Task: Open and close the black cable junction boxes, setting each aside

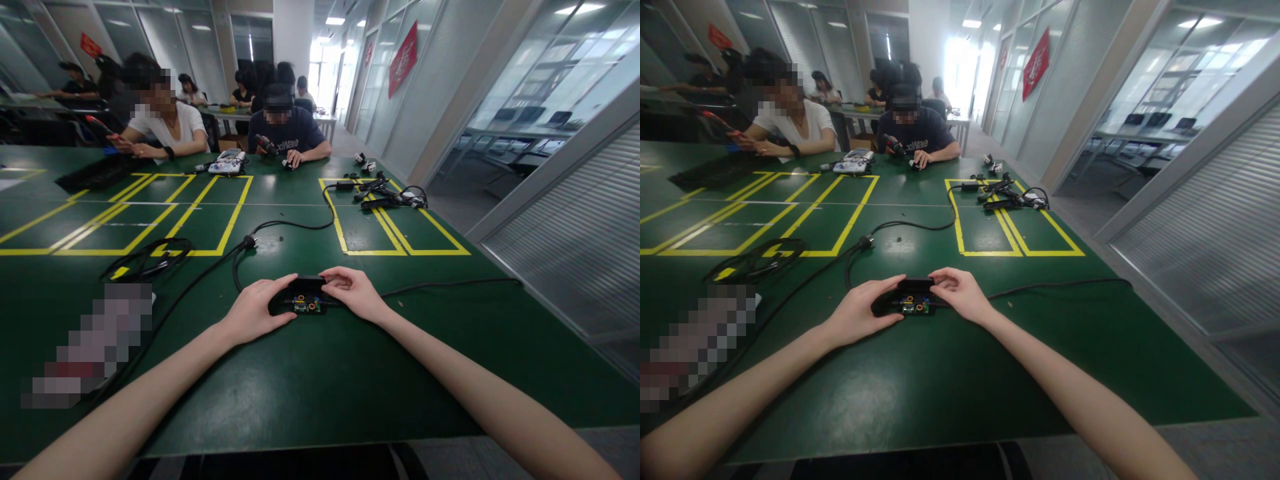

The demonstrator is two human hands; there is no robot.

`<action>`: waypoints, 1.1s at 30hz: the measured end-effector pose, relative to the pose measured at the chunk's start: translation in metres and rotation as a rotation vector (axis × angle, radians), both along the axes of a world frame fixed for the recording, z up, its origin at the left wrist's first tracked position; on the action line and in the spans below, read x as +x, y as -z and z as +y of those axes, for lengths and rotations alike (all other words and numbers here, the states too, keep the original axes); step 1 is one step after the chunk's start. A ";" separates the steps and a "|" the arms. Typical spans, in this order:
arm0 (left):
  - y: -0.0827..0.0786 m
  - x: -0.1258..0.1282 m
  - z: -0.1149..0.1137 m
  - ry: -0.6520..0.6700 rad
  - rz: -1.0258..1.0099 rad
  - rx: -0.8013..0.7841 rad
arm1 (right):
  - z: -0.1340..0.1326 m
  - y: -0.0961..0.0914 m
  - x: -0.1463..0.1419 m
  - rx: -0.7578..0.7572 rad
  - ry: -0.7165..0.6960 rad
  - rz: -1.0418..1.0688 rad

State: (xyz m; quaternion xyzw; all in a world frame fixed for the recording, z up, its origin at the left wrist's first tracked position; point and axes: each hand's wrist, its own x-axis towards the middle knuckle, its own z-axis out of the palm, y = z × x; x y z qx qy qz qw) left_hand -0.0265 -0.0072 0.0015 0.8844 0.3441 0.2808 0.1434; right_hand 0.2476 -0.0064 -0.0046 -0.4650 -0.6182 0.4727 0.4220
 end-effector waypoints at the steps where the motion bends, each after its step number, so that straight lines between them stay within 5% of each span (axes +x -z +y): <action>1: 0.000 0.000 0.000 -0.001 0.000 -0.005 | 0.000 0.000 0.000 0.002 -0.006 0.000; 25: -0.010 0.006 -0.003 0.057 -0.073 -0.057 | -0.010 -0.020 0.008 0.320 -0.196 -0.162; 33: -0.012 0.006 0.001 0.065 -0.068 -0.006 | -0.012 -0.017 0.009 0.569 -0.275 -0.358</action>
